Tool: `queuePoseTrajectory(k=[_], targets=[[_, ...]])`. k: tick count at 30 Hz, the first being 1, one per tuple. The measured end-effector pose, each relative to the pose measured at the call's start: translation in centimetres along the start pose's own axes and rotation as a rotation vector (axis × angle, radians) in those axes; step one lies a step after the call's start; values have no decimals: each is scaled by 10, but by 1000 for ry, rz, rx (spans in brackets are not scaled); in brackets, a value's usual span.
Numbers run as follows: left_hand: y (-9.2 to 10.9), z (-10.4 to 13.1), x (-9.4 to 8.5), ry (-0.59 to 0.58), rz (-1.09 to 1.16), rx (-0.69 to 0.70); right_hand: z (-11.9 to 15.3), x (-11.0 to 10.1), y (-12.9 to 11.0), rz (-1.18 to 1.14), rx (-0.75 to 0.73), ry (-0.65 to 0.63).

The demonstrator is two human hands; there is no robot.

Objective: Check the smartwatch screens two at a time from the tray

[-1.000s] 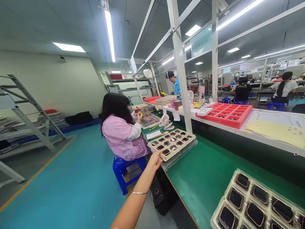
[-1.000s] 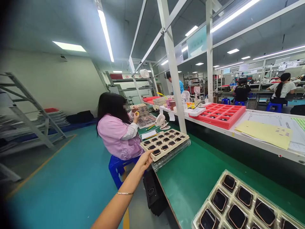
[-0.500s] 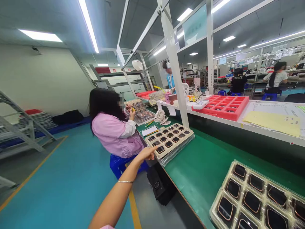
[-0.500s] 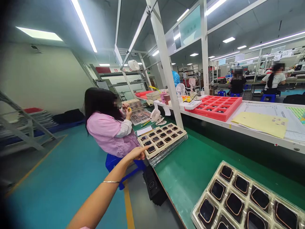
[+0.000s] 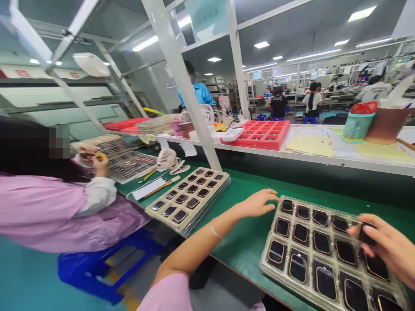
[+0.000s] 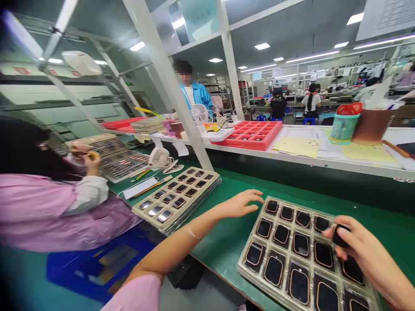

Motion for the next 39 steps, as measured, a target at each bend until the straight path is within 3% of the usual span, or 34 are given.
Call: queuePoseTrajectory(k=[2, 4, 8, 11, 15, 20, 23, 26, 30, 39], targets=[[4, -31, 18, 31, -30, -47, -12, 23, 3, -303, 189, -147], [3, -47, 29, 58, -41, -56, -23, 39, 0, -446, 250, -222], [-3, -51, 34, 71, -10, -66, -37, 51, 7, -595, 283, -268], [4, -45, 33, 87, 38, -33, -47, 53, 16, -664, 275, -263], [26, -49, 37, 109, 498, -8, -61, 55, 18, -737, 253, -279], [51, -88, 67, -103, 1134, -80, -69, 48, 21, -771, 204, -250], [54, -105, 82, -192, 1343, -137, -68, 41, 26, -788, 179, -219], [53, -108, 90, -307, 1487, -150, -66, 37, 27, -795, 165, -209], [53, -101, 91, -385, 1529, -93, -63, 39, 23, -764, 159, -245], [50, -100, 94, -320, 1427, -78, -60, 41, 23, -587, 134, -237]])
Point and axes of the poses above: each hand's wrist, its own z-axis away from the middle knuckle, its own x-axis out of the palm, y = z × x, the point moved 7 cm from there along -z, towards the middle knuckle, and after that the axes turned 5 degrees about -x, right-handed, at the moved point
